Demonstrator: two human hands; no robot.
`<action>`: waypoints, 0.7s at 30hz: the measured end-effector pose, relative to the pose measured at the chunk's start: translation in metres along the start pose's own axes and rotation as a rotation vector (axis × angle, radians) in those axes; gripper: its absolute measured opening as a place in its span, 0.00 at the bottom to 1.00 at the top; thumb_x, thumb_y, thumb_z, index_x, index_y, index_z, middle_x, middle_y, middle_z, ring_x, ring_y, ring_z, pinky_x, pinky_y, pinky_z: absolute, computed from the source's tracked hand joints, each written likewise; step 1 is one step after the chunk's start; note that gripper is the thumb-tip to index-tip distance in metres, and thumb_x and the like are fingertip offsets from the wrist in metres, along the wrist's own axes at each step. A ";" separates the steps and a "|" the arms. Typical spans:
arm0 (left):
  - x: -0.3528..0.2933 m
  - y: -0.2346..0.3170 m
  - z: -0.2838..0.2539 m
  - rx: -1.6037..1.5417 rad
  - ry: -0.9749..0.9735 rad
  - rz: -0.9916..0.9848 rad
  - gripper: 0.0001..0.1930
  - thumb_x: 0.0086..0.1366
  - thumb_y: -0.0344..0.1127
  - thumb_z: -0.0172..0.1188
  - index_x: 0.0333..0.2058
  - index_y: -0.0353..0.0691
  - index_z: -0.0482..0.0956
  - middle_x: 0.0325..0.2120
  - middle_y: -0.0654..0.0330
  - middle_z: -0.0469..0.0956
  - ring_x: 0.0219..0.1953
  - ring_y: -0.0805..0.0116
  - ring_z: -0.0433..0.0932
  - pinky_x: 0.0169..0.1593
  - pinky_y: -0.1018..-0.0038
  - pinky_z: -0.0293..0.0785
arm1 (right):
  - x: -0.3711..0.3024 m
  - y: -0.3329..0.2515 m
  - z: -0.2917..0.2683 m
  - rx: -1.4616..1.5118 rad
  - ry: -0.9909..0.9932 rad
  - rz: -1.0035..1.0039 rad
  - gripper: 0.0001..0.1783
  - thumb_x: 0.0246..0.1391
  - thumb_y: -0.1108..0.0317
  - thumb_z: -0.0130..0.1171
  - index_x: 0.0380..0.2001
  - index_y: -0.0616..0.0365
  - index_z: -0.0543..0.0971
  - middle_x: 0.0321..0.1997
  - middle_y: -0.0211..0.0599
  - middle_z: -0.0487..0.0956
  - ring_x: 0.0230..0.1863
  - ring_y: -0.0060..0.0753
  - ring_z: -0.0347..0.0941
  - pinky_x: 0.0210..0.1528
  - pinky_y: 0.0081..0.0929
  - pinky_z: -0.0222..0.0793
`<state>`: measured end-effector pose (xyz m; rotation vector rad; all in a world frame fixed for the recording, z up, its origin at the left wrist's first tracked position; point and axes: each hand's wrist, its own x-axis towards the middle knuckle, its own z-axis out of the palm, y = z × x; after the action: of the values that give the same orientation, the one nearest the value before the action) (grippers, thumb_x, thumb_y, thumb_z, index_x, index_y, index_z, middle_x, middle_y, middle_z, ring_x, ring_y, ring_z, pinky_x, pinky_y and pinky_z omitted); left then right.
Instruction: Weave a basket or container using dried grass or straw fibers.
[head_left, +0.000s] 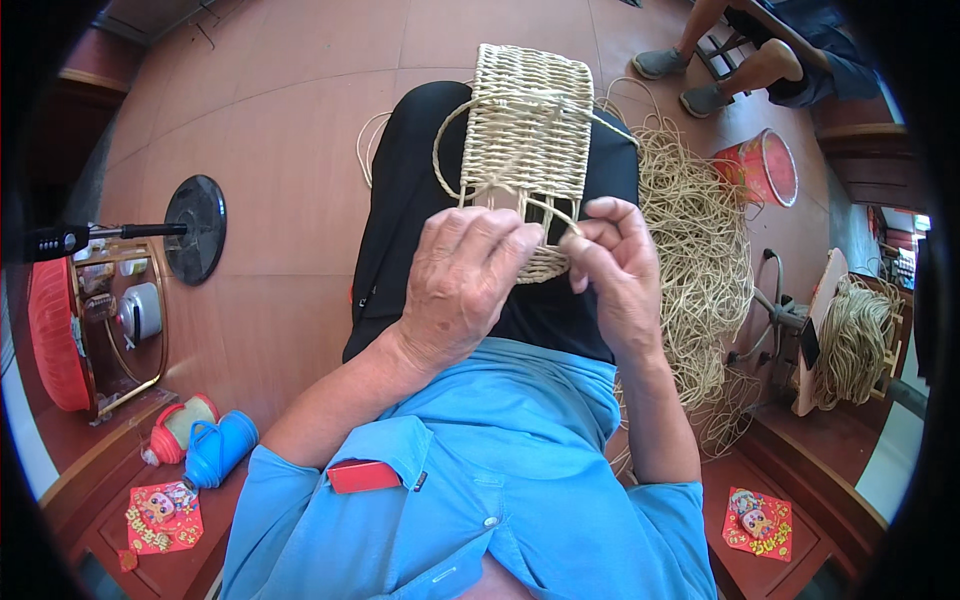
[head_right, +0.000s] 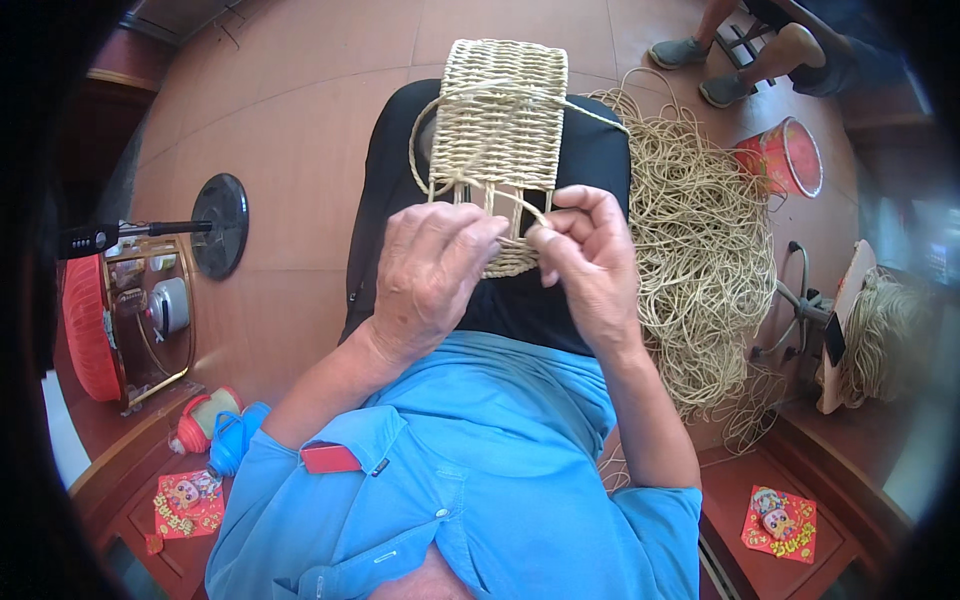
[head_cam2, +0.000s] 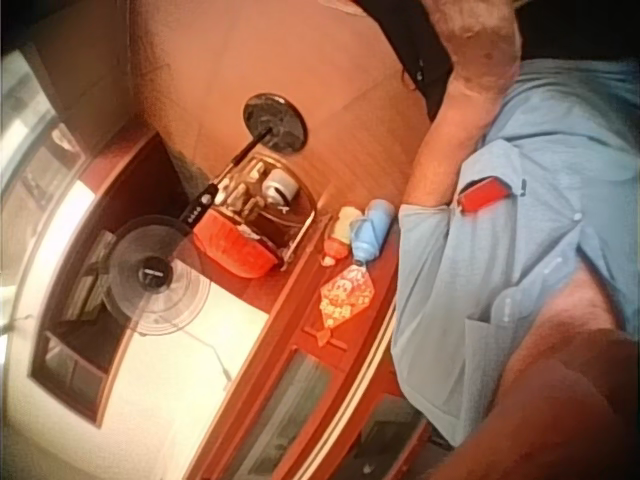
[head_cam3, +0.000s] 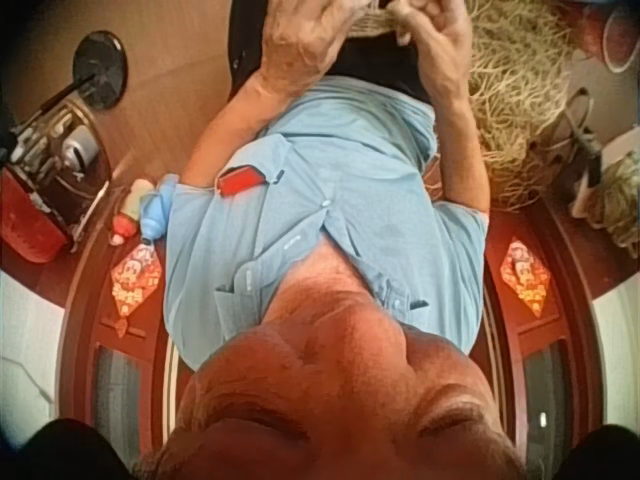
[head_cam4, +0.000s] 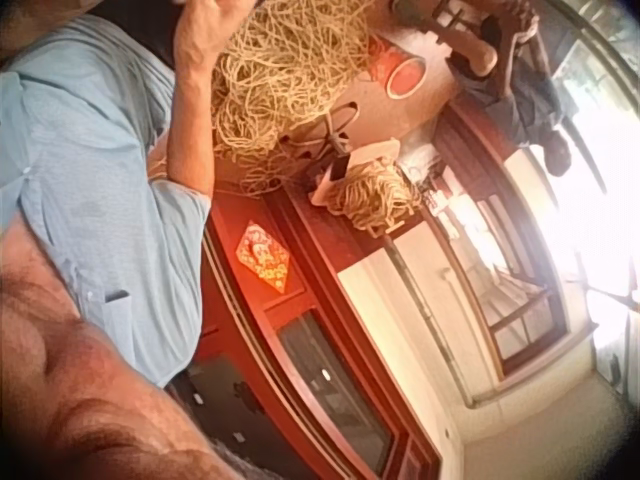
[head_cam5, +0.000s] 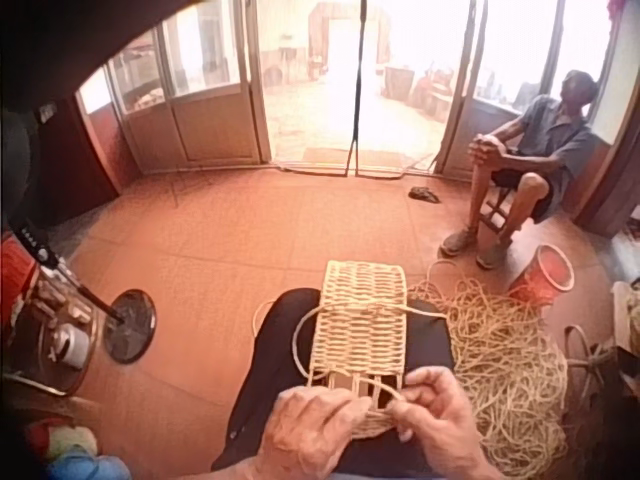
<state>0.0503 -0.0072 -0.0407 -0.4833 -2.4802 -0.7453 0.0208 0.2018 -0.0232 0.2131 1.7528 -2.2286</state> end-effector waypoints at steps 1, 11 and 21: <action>0.000 0.001 0.001 -0.007 -0.047 0.062 0.16 0.64 0.32 0.75 0.51 0.45 0.88 0.47 0.63 0.84 0.50 0.60 0.82 0.56 0.60 0.76 | 0.000 -0.002 -0.010 0.061 -0.008 -0.001 0.18 0.72 0.79 0.65 0.59 0.59 0.72 0.43 0.35 0.84 0.33 0.17 0.76 0.35 0.17 0.73; 0.000 0.018 0.002 0.031 -0.192 0.072 0.31 0.56 0.42 0.83 0.59 0.44 0.86 0.51 0.61 0.80 0.55 0.57 0.78 0.57 0.56 0.73 | 0.025 -0.015 -0.035 -0.095 0.065 -0.187 0.14 0.70 0.77 0.72 0.49 0.56 0.76 0.46 0.30 0.86 0.45 0.18 0.84 0.48 0.18 0.82; 0.013 0.030 0.001 -0.024 -0.287 -0.037 0.29 0.54 0.35 0.83 0.56 0.44 0.87 0.48 0.58 0.78 0.53 0.54 0.76 0.57 0.53 0.70 | 0.017 -0.012 -0.018 -0.402 0.052 -0.064 0.23 0.73 0.75 0.67 0.66 0.60 0.74 0.50 0.37 0.88 0.36 0.16 0.83 0.36 0.17 0.80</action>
<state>0.0535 0.0196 -0.0218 -0.5905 -2.7551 -0.7678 -0.0003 0.2190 -0.0213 0.1275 2.2147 -1.8699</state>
